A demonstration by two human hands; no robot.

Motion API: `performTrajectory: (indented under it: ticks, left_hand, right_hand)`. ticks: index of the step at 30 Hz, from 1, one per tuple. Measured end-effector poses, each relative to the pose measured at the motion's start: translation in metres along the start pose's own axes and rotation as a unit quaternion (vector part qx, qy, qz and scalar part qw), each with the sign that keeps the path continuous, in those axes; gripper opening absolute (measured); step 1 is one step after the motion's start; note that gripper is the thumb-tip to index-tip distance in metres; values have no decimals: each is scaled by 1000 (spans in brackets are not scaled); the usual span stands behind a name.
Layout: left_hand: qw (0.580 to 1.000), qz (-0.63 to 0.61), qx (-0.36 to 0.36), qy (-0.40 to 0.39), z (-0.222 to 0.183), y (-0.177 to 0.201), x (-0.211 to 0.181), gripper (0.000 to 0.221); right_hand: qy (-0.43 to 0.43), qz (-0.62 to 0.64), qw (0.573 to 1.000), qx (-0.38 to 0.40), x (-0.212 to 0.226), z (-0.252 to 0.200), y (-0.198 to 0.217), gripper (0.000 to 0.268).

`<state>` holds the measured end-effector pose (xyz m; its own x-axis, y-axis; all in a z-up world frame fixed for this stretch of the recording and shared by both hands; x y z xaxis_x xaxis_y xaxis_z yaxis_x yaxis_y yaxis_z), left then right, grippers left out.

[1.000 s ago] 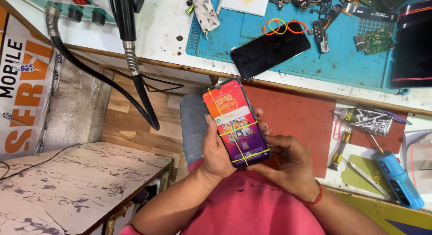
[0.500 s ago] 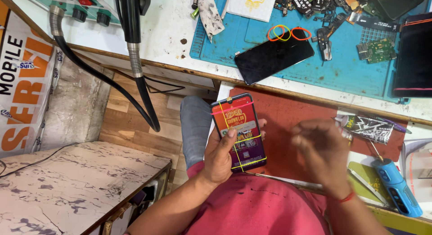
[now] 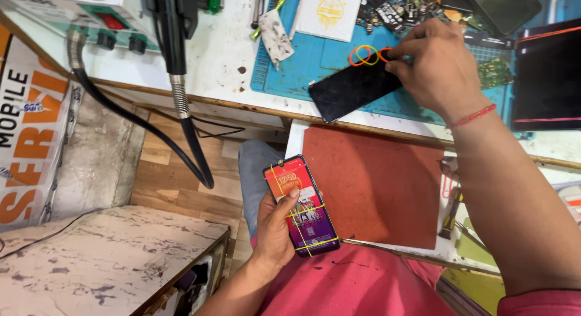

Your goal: The person applies adhesive from a tube to the internal frame of a mobile phone and then carefully positions a replacement screen assembly onto the frame, securing it with several elastic bands.

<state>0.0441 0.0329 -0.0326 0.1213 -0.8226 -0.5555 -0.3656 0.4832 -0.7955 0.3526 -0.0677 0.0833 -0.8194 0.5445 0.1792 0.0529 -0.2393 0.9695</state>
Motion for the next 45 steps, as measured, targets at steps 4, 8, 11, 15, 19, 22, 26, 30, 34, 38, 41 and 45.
performTrajectory:
  ticks: [4,8,11,15,19,22,26,30,34,38,41,45]
  left_hand:
    - [1000,-12,15,-12,-2,0,-7,16]
    - [1000,9,-10,-1,0,1,-6,18]
    - [1000,-5,17,-11,4,-6,-8,19]
    - [999,-20,41,-15,7,-14,-11,23]
    - [997,20,72,11,6,-24,-16,35]
    - [992,3,126,23,4,-30,1,33]
    - [984,-26,162,64,-2,-36,32,28]
    - [974,-16,191,123,1,-43,34,34]
    - [956,34,210,204,-5,-20,-5,41]
    - [986,-7,156,65,2,18,-90,41]
    - [981,124,110,102,5,26,-68,45]
    - [914,350,185,92,31,-12,-16,28]
  right_hand:
    - [-1,31,999,-18,7,2,-3,15]
    - [5,6,1000,-21,22,12,-18,9]
    - [19,8,997,-79,26,14,-13,5]
    - [-16,262,960,-101,16,-5,-1,5]
    - [-85,664,730,137,59,-82,-31,12]
    - [-67,548,821,147,114,-123,-40,8]
    - [-100,501,857,72,125,-143,-36,11]
    - [-98,475,874,36,110,-166,-36,15]
    - [-159,600,777,99,16,-206,-69,18]
    - [-137,831,533,-84,-72,-250,-24,37]
    - [-78,920,372,-98,-52,-242,-15,56]
    - [-63,965,254,14,32,-187,-29,81]
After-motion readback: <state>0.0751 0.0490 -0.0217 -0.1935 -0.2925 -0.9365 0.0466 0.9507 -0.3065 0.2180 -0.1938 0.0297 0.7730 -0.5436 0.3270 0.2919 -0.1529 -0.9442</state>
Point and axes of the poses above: each hand's wrist, its own z-axis towards the middle knuckle, its own y-axis out of the back of the hand, x = y × z, the point moved 7 cm from there along z, towards the middle knuckle, and after that the axes turned 10 degrees about x, right-handed, at the moved point
